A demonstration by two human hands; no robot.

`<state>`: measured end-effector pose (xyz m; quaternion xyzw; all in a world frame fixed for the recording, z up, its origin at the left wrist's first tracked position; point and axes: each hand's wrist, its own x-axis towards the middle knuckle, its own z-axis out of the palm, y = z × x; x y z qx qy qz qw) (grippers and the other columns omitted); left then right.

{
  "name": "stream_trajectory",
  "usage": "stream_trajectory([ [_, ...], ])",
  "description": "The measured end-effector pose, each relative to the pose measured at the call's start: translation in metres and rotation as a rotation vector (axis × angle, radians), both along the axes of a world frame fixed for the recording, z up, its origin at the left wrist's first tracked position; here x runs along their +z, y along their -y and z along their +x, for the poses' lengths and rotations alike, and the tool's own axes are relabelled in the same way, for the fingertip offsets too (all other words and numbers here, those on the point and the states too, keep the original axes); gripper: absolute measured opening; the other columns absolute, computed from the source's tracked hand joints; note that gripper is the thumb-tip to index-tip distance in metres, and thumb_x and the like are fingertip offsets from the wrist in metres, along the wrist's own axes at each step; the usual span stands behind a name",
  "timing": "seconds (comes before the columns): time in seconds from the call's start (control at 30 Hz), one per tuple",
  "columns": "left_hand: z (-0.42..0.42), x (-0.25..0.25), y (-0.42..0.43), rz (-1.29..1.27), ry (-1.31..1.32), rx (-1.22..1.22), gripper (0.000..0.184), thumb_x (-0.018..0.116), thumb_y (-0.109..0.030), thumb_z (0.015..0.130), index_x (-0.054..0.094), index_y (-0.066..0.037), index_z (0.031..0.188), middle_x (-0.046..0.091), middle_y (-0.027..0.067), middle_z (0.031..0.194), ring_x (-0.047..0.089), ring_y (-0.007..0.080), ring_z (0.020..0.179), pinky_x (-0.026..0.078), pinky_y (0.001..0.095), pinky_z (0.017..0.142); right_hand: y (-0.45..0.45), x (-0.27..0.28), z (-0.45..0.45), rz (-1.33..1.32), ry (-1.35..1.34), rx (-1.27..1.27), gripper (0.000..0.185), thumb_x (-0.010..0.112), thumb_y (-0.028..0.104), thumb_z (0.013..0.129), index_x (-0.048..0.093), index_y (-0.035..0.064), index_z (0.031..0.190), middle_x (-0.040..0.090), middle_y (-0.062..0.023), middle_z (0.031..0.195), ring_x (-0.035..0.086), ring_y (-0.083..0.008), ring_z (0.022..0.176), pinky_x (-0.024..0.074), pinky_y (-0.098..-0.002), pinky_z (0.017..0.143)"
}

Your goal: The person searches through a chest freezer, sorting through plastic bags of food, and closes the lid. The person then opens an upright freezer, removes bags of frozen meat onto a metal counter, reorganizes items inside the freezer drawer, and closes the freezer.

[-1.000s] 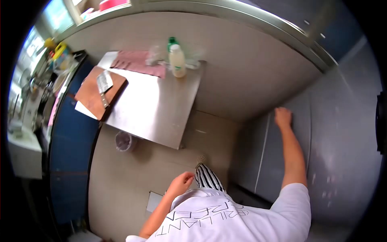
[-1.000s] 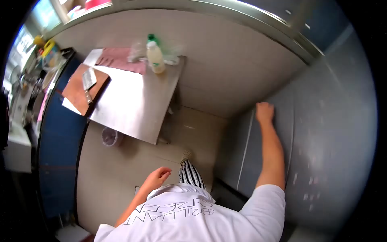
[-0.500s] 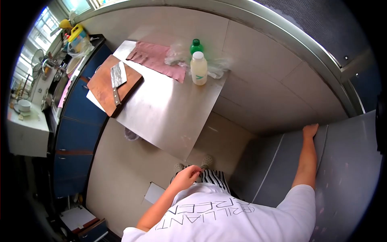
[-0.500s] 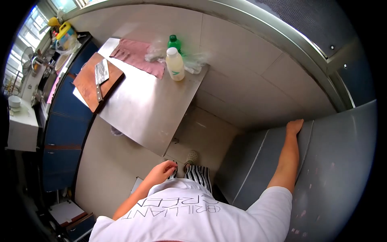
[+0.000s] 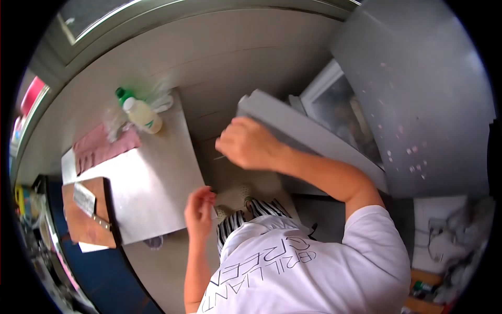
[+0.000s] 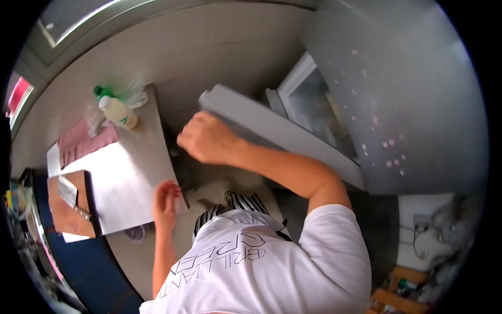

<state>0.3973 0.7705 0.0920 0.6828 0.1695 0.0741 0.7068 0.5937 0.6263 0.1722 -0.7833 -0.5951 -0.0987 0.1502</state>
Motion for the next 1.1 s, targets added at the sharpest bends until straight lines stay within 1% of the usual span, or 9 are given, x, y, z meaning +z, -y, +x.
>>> stream_trajectory([
  [0.1, 0.018, 0.040, -0.009, 0.197, 0.206, 0.123, 0.024, 0.050, -0.005, 0.087, 0.049, 0.003, 0.110, 0.055, 0.0111, 0.104, 0.053, 0.0182, 0.095, 0.042, 0.0290, 0.082, 0.040, 0.041, -0.059, 0.106, -0.048, 0.026, 0.018, 0.062, 0.010, 0.068, 0.060, 0.0077, 0.086, 0.057, -0.0038, 0.088, 0.055, -0.0184, 0.090, 0.0410, -0.0393, 0.089],
  [0.27, 0.036, 0.069, 0.014, 0.499, 0.470, -0.169, 0.050, 0.048, -0.038, 0.086, 0.046, -0.001, 0.120, 0.041, 0.0176, 0.126, 0.033, 0.0337, 0.120, 0.029, 0.0420, 0.098, 0.101, 0.063, -0.065, 0.162, -0.118, -0.177, 0.017, 0.058, 0.004, 0.068, 0.059, 0.0065, 0.085, 0.058, -0.0046, 0.085, 0.056, -0.0223, 0.084, 0.0443, -0.0358, 0.078],
  [0.33, 0.032, 0.068, 0.022, 0.427, 0.519, -0.329, 0.027, 0.055, -0.022, 0.081, 0.060, -0.002, 0.098, 0.054, 0.0164, 0.108, 0.047, 0.0324, 0.106, 0.039, 0.0396, 0.088, 0.125, 0.044, -0.036, 0.071, -0.168, -0.274, 0.016, 0.058, 0.004, 0.069, 0.059, 0.0064, 0.085, 0.058, -0.0053, 0.079, 0.056, -0.0238, 0.079, 0.0447, -0.0354, 0.072],
  [0.4, 0.016, 0.071, 0.029, 0.338, 0.476, -0.331, 0.011, 0.057, -0.008, 0.073, 0.065, -0.002, 0.076, 0.061, 0.0125, 0.087, 0.057, 0.0297, 0.088, 0.046, 0.0368, 0.077, 0.155, 0.003, 0.000, -0.188, -0.221, -0.377, 0.013, 0.056, 0.008, 0.073, 0.060, 0.0081, 0.086, 0.059, -0.0050, 0.076, 0.055, -0.0245, 0.076, 0.0453, -0.0357, 0.069],
  [0.6, -0.005, 0.066, 0.039, 0.230, 0.318, -0.193, 0.010, 0.054, -0.006, 0.070, 0.060, 0.000, 0.076, 0.060, 0.0139, 0.082, 0.056, 0.0312, 0.088, 0.043, 0.0437, 0.084, 0.309, -0.168, 0.105, -1.444, 0.098, -0.388, 0.018, 0.052, 0.019, 0.078, 0.066, 0.0177, 0.089, 0.060, 0.0018, 0.082, 0.054, -0.0206, 0.092, 0.0408, -0.0386, 0.082],
  [0.73, -0.016, 0.067, 0.050, 0.212, 0.262, -0.074, 0.015, 0.054, -0.015, 0.074, 0.058, -0.001, 0.072, 0.060, 0.0116, 0.076, 0.057, 0.0297, 0.084, 0.042, 0.0445, 0.083, 0.363, -0.215, 0.121, -1.464, 0.234, -0.422, 0.023, 0.050, 0.022, 0.081, 0.066, 0.0179, 0.097, 0.061, -0.0003, 0.094, 0.052, -0.0205, 0.097, 0.0308, -0.0428, 0.096],
  [0.8, -0.020, 0.066, 0.052, 0.221, 0.254, -0.074, 0.015, 0.054, -0.016, 0.075, 0.058, -0.002, 0.072, 0.060, 0.0116, 0.076, 0.057, 0.0295, 0.084, 0.042, 0.0445, 0.083, 0.331, -0.185, 0.125, -1.803, 0.197, -0.091, 0.028, 0.050, 0.025, 0.084, 0.064, 0.0153, 0.106, 0.059, -0.0045, 0.110, 0.049, -0.0217, 0.106, 0.0189, -0.0431, 0.103],
  [0.97, -0.033, 0.064, 0.054, 0.213, 0.263, -0.055, 0.016, 0.055, -0.017, 0.076, 0.058, -0.002, 0.072, 0.060, 0.0114, 0.076, 0.056, 0.0293, 0.084, 0.041, 0.0442, 0.084, 0.379, -0.286, 0.157, -1.915, 0.216, -0.394, 0.031, 0.050, 0.026, 0.085, 0.062, 0.0113, 0.110, 0.055, -0.0050, 0.121, 0.045, -0.0218, 0.115, 0.0199, -0.0390, 0.102],
  [1.1, -0.038, 0.065, 0.055, 0.218, 0.263, -0.067, 0.017, 0.055, -0.018, 0.077, 0.058, -0.002, 0.073, 0.059, 0.0114, 0.077, 0.055, 0.0294, 0.087, 0.041, 0.0441, 0.084, 0.308, -0.232, 0.121, -1.799, 0.013, -0.400, 0.029, 0.049, 0.023, 0.085, 0.063, 0.0124, 0.109, 0.056, -0.0042, 0.120, 0.047, -0.0205, 0.114, 0.0256, -0.0374, 0.097],
])
